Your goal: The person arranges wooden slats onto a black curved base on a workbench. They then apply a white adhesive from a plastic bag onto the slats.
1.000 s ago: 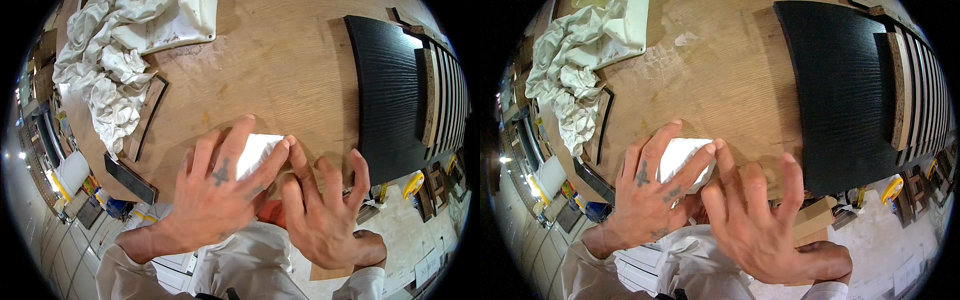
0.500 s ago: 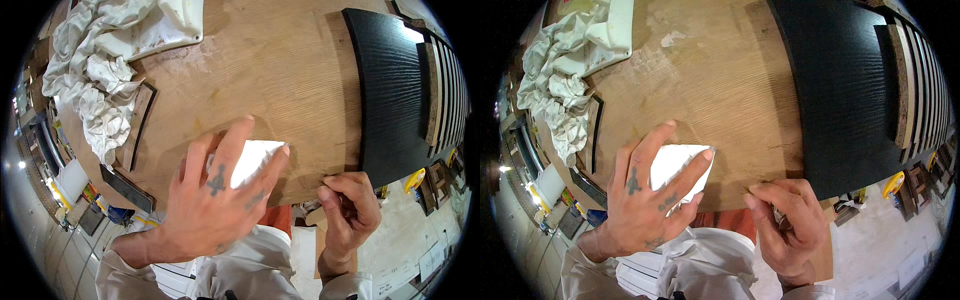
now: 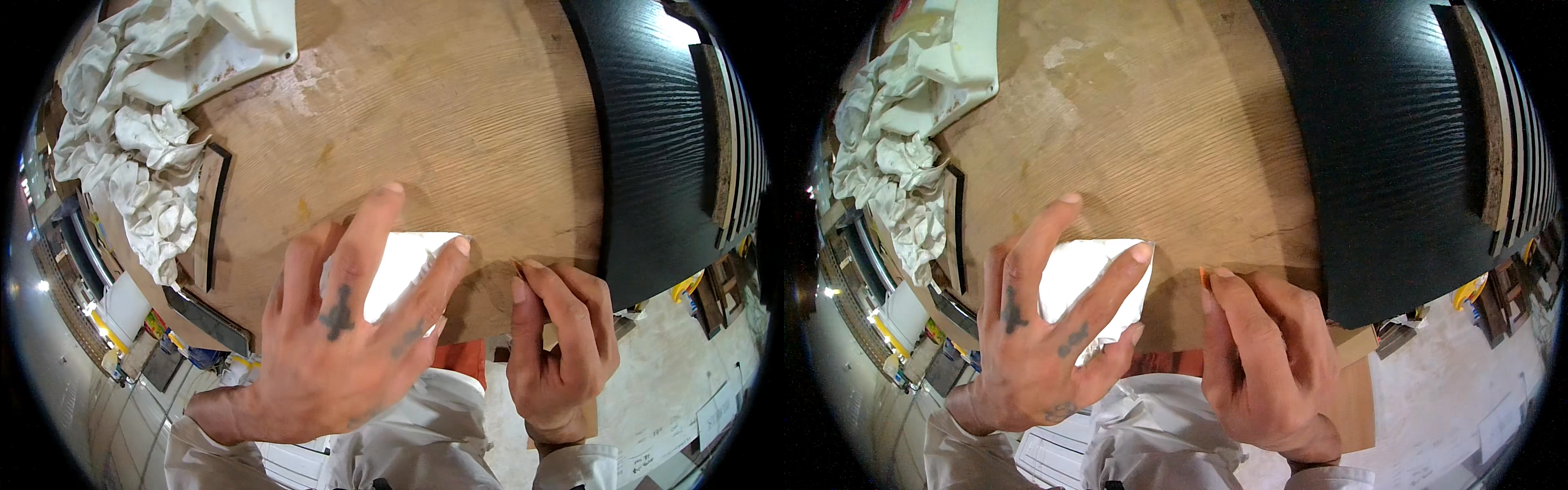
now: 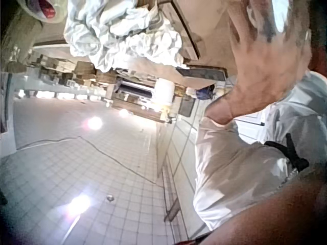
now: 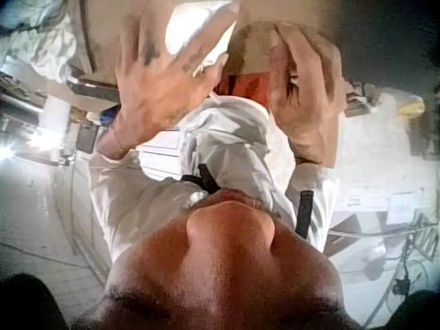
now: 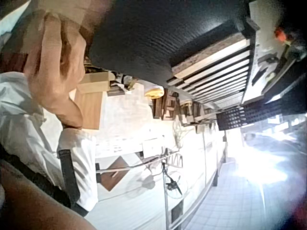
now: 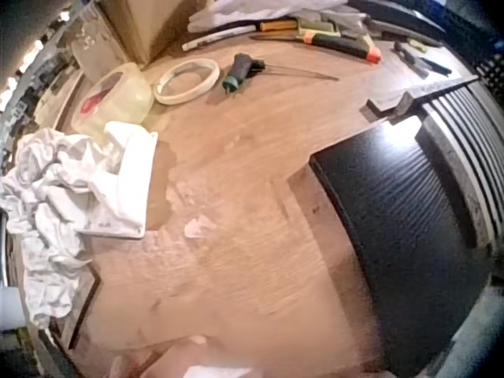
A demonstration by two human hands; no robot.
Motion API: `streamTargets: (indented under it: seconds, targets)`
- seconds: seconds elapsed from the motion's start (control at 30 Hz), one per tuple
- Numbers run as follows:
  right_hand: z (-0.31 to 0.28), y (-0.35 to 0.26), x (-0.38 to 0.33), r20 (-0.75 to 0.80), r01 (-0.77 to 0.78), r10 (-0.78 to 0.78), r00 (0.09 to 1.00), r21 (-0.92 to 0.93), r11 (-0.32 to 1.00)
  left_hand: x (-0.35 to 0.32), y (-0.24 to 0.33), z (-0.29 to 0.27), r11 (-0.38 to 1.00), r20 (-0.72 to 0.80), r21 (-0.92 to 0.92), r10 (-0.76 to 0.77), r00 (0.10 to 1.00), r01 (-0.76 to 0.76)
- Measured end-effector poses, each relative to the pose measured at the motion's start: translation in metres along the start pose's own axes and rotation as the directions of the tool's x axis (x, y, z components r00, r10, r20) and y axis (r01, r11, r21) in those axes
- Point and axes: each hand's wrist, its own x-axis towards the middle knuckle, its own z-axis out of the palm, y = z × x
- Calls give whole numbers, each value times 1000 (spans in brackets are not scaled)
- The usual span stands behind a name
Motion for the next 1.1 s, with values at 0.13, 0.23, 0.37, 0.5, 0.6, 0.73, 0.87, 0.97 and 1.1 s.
streamTargets:
  seconds: [0.13,0.23,0.37,0.5,0.6,0.73,0.87,0.97,1.1]
  targets:
    - [-1,-1,0,-10,-4,4,1000,8,1000,0,-1,-1,1000,-12,-20,11,1000,-11]
    - [1,1,2,-3,8,-8,1000,2,1000,1,-4,1,999,-24,-28,18,1000,-19]
    - [2,7,2,10,81,-81,997,-16,997,1,-4,0,1000,-20,-11,22,1000,-22]
    - [-1,10,0,32,99,-98,995,-33,995,1,-2,1,1000,-16,-9,16,1000,-16]
    - [-7,-4,5,125,15,-5,992,-83,996,0,-2,1,1000,-3,-15,-1,1000,1]
    - [-6,-5,5,125,49,-36,991,-101,994,0,-6,3,999,-26,-26,25,999,-26]
    - [-6,-3,4,51,21,-17,999,-74,997,0,-7,5,999,-41,-21,44,998,-45]
    - [-4,-7,3,9,-29,30,1000,-96,995,0,-8,7,998,-47,-2,59,997,-59]
    - [-4,-9,7,66,-19,31,997,-179,984,-2,-9,7,998,-42,0,59,997,-59]
